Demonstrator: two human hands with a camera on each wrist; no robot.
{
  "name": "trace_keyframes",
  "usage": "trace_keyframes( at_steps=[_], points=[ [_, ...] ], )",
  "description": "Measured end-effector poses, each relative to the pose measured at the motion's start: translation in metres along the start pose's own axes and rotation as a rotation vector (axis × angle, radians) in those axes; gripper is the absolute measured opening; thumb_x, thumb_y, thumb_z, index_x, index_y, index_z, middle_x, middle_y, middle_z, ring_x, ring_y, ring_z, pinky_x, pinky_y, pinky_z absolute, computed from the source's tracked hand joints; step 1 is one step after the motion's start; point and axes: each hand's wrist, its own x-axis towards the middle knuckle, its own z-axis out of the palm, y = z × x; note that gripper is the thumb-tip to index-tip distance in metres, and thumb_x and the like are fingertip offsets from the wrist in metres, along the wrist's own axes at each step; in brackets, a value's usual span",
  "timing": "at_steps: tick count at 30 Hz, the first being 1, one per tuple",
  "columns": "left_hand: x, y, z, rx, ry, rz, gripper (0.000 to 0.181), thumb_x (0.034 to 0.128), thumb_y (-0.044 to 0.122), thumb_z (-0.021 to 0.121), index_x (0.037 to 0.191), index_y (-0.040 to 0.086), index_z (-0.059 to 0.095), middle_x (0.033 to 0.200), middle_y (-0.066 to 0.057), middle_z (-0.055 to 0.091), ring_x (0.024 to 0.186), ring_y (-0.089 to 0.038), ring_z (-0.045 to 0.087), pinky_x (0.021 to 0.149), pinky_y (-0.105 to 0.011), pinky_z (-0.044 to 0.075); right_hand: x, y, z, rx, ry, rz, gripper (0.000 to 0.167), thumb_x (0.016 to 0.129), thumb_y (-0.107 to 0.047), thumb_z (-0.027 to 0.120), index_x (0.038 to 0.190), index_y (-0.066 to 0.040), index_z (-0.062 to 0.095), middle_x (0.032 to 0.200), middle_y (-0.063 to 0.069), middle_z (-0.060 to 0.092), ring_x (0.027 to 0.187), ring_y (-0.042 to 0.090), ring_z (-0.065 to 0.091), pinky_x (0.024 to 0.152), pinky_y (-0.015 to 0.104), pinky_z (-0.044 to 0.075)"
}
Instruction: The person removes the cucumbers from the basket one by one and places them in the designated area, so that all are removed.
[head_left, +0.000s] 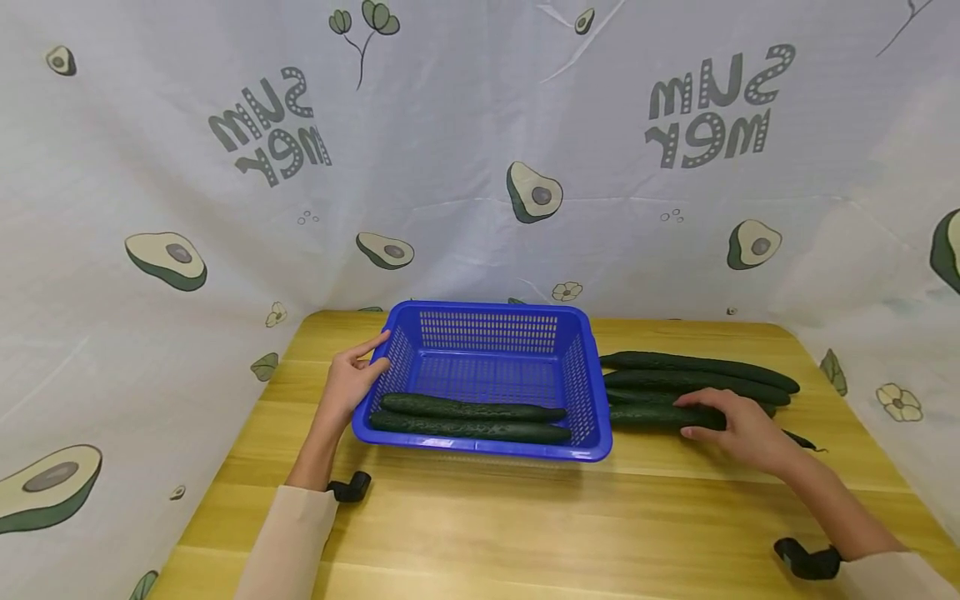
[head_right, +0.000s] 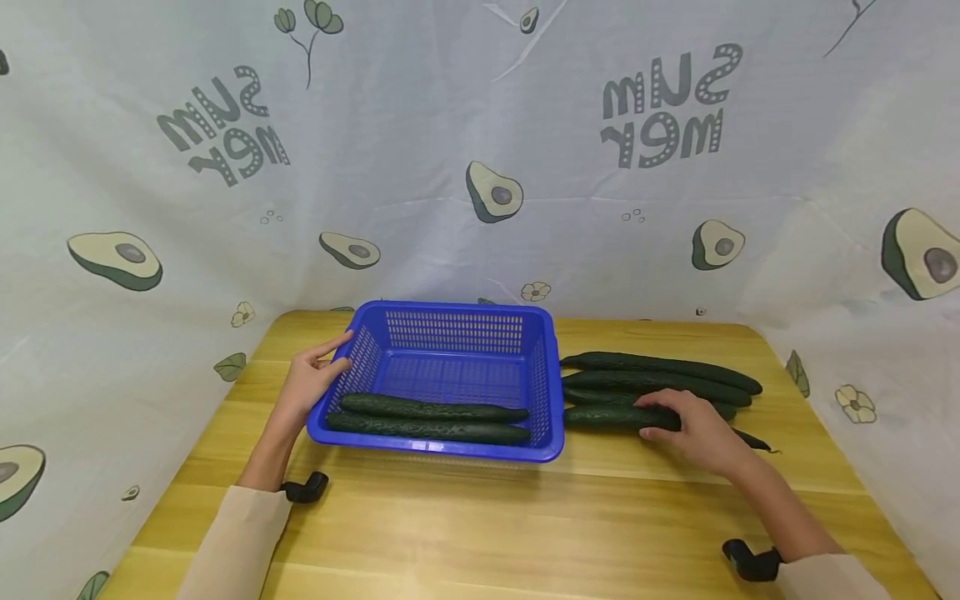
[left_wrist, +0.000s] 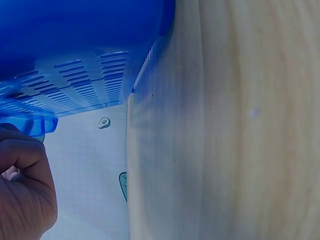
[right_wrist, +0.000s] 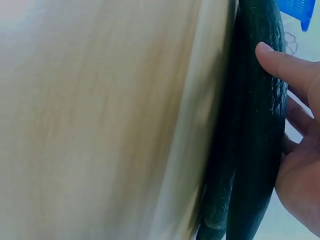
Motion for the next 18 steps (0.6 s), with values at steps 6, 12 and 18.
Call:
trace_keyframes(
  at_steps=[6, 12, 18],
  points=[
    [0.0012, -0.0015, -0.0005, 0.000, -0.003, 0.005, 0.053, 0.0970, 0.012, 0.065, 0.147, 0.029, 0.060, 0.052, 0.003, 0.055, 0.045, -0.011, 0.058, 0.048, -0.026, 0.055, -0.0010, 0.0012, 0.0057, -0.043, 0.034, -0.026, 0.034, 0.083, -0.017, 0.085, 0.115, -0.015, 0.074, 0.114, 0.006, 0.069, 0.100, 0.036, 0.066, 0.078, 0.038, 0.058],
    [0.0006, -0.0010, 0.0000, 0.000, -0.004, 0.002, 0.053, 0.0971, 0.013, 0.065, 0.147, 0.030, 0.059, 0.053, 0.003, 0.056, 0.044, -0.011, 0.057, 0.047, -0.026, 0.054, -0.0010, 0.0008, 0.0078, -0.070, 0.042, -0.019, 0.033, 0.081, -0.018, 0.087, 0.112, -0.016, 0.075, 0.112, 0.004, 0.069, 0.095, 0.028, 0.063, 0.075, 0.038, 0.055],
    [-0.0001, -0.0007, 0.0003, 0.006, -0.001, -0.001, 0.053, 0.0972, 0.014, 0.065, 0.147, 0.030, 0.059, 0.051, 0.005, 0.051, 0.042, -0.010, 0.054, 0.047, -0.025, 0.053, 0.0000, -0.0029, 0.0071, -0.054, 0.038, 0.034, 0.030, 0.085, -0.024, 0.085, 0.112, -0.015, 0.075, 0.110, 0.002, 0.069, 0.093, 0.021, 0.060, 0.074, 0.035, 0.053]
  ],
)
